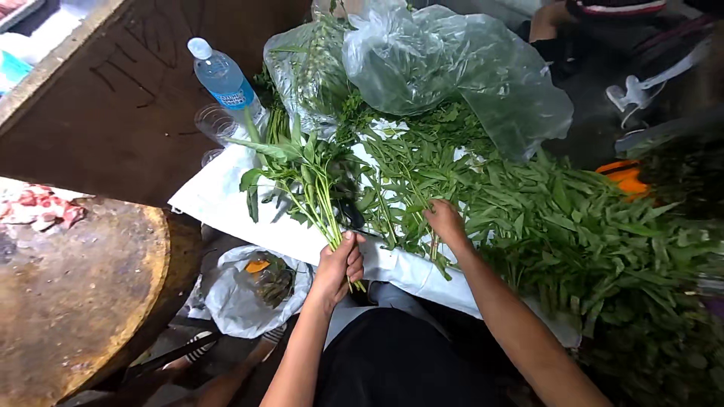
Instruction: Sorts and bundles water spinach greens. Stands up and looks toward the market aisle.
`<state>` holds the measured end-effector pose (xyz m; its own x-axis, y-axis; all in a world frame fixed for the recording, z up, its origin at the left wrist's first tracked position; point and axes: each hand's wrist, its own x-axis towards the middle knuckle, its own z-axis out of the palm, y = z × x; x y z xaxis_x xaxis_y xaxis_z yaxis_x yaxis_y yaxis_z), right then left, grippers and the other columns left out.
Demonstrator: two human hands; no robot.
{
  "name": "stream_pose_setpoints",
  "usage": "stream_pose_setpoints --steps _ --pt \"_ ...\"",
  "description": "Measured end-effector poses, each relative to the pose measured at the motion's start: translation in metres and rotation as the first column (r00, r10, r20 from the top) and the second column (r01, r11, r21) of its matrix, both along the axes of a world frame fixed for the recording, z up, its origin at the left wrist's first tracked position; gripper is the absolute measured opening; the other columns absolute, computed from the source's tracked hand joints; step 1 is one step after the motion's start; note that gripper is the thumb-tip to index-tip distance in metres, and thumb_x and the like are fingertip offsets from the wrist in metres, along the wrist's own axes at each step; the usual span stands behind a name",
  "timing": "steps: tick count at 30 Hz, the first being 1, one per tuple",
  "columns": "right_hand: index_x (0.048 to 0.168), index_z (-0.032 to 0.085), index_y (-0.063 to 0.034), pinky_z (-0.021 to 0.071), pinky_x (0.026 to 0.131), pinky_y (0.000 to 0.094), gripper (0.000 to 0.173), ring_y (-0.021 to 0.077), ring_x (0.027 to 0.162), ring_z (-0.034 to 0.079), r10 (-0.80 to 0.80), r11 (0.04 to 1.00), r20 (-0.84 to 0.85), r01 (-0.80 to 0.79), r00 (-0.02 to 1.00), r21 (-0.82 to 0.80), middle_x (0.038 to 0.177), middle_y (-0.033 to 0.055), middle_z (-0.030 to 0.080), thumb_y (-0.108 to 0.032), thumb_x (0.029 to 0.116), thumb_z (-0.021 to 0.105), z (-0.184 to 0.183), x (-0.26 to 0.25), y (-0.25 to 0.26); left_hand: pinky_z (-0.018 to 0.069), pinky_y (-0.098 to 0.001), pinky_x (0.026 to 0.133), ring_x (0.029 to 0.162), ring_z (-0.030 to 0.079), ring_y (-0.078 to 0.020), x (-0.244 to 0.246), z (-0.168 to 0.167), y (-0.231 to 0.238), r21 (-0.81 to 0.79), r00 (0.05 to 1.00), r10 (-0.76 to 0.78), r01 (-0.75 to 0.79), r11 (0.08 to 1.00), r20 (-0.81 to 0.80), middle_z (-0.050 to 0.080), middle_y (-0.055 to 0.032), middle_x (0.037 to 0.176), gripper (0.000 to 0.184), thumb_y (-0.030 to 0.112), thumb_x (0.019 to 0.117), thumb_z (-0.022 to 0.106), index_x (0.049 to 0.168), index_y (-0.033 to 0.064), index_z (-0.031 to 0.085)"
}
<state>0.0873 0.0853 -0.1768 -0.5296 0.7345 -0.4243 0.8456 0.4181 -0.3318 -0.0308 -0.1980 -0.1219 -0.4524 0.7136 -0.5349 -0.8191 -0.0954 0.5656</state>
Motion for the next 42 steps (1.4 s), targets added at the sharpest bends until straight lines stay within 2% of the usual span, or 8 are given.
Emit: stream_pose_setpoints --steps 6,10,15,20,25,32,37,42 --pt "0.123 0.064 0.0023 0.0597 0.079 0.0355 0.028 0.0195 0.087 0.071 -0.299 0.917 -0.452 0.122 0.840 -0.379 0.104 0.0143 0.071 -0.013 0.0992 0.066 0.021 0.023 0.021 0.0397 -0.0193 0.036 0.038 0.040 -0.0041 0.021 0.001 0.023 -0.015 0.999 0.032 -0.033 0.999 -0.024 0.041 0.0054 0.053 0.026 0.022 0.1091 0.044 0.107 0.0033 0.062" --pt "0.122 0.058 0.0053 0.0627 0.068 0.0359 0.022 0.0222 0.075 0.072 -0.453 0.791 -0.617 -0.029 0.644 -0.611 0.094 0.0140 0.072 -0.004 0.1012 0.056 0.049 0.050 0.027 0.0389 -0.0194 0.037 0.039 0.040 -0.0043 0.041 -0.003 0.050 -0.001 0.999 0.037 -0.037 0.999 -0.030 0.041 0.0051 0.054 0.022 0.020 0.1080 0.048 0.107 0.0036 0.062" --pt "0.116 0.072 0.0010 0.0569 0.094 0.0338 0.024 0.0204 0.115 0.065 -0.213 0.967 -0.639 0.064 0.739 -0.248 0.131 0.0168 0.064 -0.014 0.0977 0.066 0.040 0.067 0.037 0.0401 -0.0206 0.038 0.039 0.041 -0.0055 0.061 -0.009 0.080 -0.013 0.998 0.044 -0.044 0.999 -0.033 0.042 0.0039 0.054 0.021 0.020 0.1081 0.050 0.106 0.0033 0.062" --pt "0.117 0.070 0.0032 0.0571 0.071 0.0277 0.022 0.0140 0.078 0.065 -0.355 0.910 -0.674 0.074 0.647 -0.408 0.098 0.0095 0.070 -0.008 0.1008 0.060 0.048 0.076 0.035 0.0405 -0.0205 0.038 0.039 0.041 -0.0055 0.066 -0.005 0.097 -0.036 0.996 0.079 -0.081 0.996 -0.045 0.042 0.0034 0.055 0.019 0.019 0.1080 0.051 0.106 0.0032 0.062" --pt "0.117 0.069 0.0036 0.0598 0.070 0.0297 0.022 0.0155 0.078 0.068 -0.382 0.876 -0.673 0.016 0.633 -0.481 0.098 0.0096 0.070 -0.008 0.1005 0.061 0.051 0.076 0.023 0.0372 -0.0206 0.037 0.039 0.038 -0.0054 0.067 0.003 0.092 -0.040 0.985 0.139 -0.144 0.989 -0.102 0.041 0.0038 0.053 0.021 0.019 0.1081 0.050 0.107 0.0025 0.062" --pt "0.123 0.071 -0.0024 0.0559 0.095 0.0413 0.032 0.0254 0.104 0.067 0.162 0.965 -0.400 -0.229 0.902 -0.127 0.119 0.0174 0.068 -0.023 0.1008 0.063 0.023 0.061 0.014 0.0356 -0.0195 0.037 0.038 0.038 -0.0038 0.059 0.020 0.058 -0.031 0.943 0.247 -0.260 0.965 -0.221 0.043 0.0052 0.051 0.015 0.017 0.1013 0.055 0.104 0.0067 0.065" --pt "0.122 0.072 -0.0063 0.0521 0.100 0.0507 0.030 0.0317 0.112 0.065 0.130 0.991 -0.102 -0.133 0.986 -0.024 0.125 0.0174 0.065 -0.025 0.1002 0.062 -0.006 0.042 0.035 0.0349 -0.0195 0.036 0.037 0.037 -0.0041 0.059 0.020 0.052 -0.077 0.946 0.243 -0.264 0.962 -0.213 0.041 0.0047 0.050 0.015 0.015 0.1034 0.052 0.103 0.0057 0.064" --pt "0.118 0.069 -0.0002 0.0554 0.076 0.0344 0.025 0.0162 0.084 0.066 -0.150 0.946 -0.408 0.011 0.901 -0.323 0.105 0.0123 0.071 -0.019 0.1018 0.062 0.012 0.054 0.047 0.0340 -0.0199 0.036 0.037 0.037 -0.0044 0.071 0.007 0.060 -0.108 0.970 0.193 -0.210 0.972 -0.151 0.041 0.0042 0.050 0.015 0.014 0.1039 0.053 0.105 0.0037 0.064"
